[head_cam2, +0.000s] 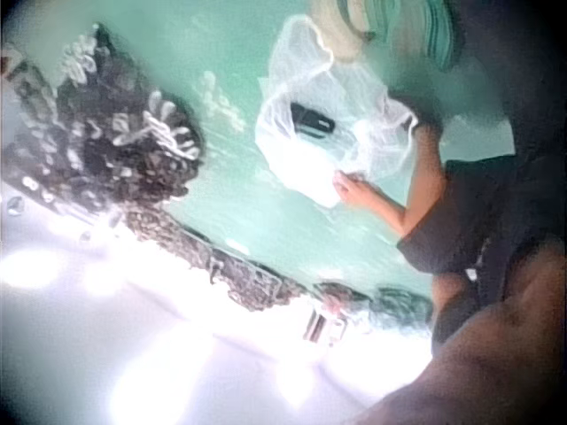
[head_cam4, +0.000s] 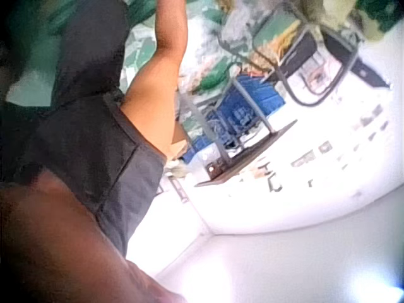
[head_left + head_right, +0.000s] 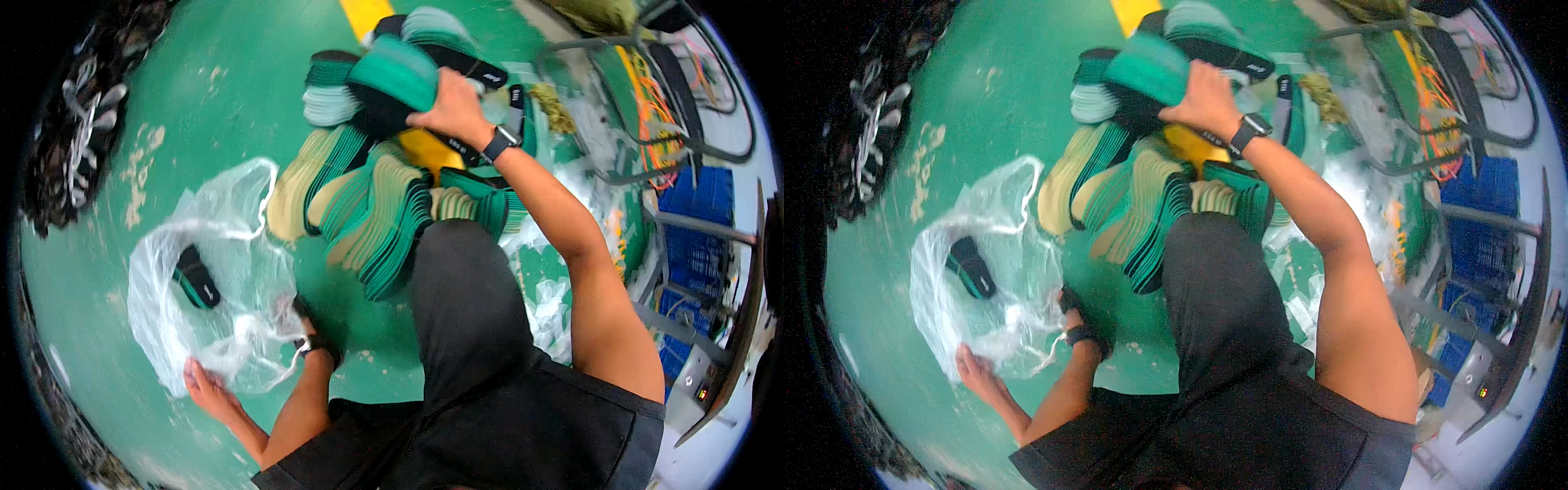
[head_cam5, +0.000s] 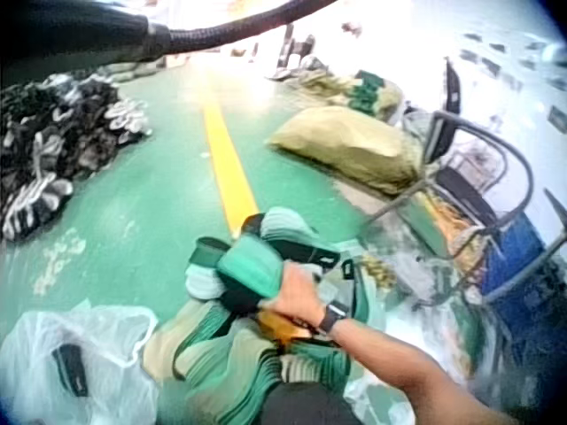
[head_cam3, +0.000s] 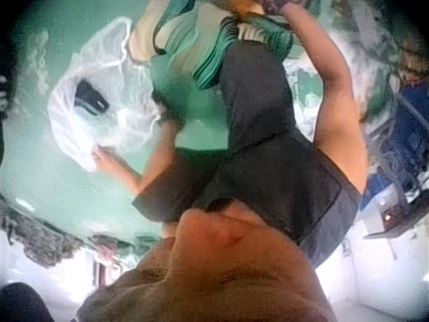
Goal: The person puts shoe insoles into a large plastic bag, then moves across the room to retrieve another plastic bag and fills it with more shoe insoles.
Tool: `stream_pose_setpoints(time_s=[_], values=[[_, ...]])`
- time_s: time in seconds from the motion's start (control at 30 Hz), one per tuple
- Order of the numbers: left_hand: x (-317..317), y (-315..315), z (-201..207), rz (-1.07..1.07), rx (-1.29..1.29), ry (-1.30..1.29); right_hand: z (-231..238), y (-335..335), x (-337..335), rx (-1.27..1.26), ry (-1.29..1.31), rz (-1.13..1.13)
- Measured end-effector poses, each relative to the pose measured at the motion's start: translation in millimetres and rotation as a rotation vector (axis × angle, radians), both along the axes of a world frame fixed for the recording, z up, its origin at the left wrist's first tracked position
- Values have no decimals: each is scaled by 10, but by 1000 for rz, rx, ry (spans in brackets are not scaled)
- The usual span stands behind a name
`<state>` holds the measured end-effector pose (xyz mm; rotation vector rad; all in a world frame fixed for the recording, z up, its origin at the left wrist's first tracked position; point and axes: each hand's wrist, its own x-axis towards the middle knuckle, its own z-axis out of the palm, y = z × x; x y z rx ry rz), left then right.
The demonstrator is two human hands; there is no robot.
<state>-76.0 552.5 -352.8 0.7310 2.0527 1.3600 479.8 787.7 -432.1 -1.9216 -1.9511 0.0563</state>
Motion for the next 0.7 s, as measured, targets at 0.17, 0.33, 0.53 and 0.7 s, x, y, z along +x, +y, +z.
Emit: stream_pose_setpoints(time_s=[0.17,0.33,0.53,0.7], values=[[215,175,-90,-22,-6,-159,-421,176,76,-138,-98,-238],[199,139,226,59,24,-146,511,-265,-878,-309,484,492],[198,129,126,28,98,-220,600,-727,-2386,-1069,322,937],[-199,-367,140,-66,-6,28,442,-419,-3781,-1086,786,915]])
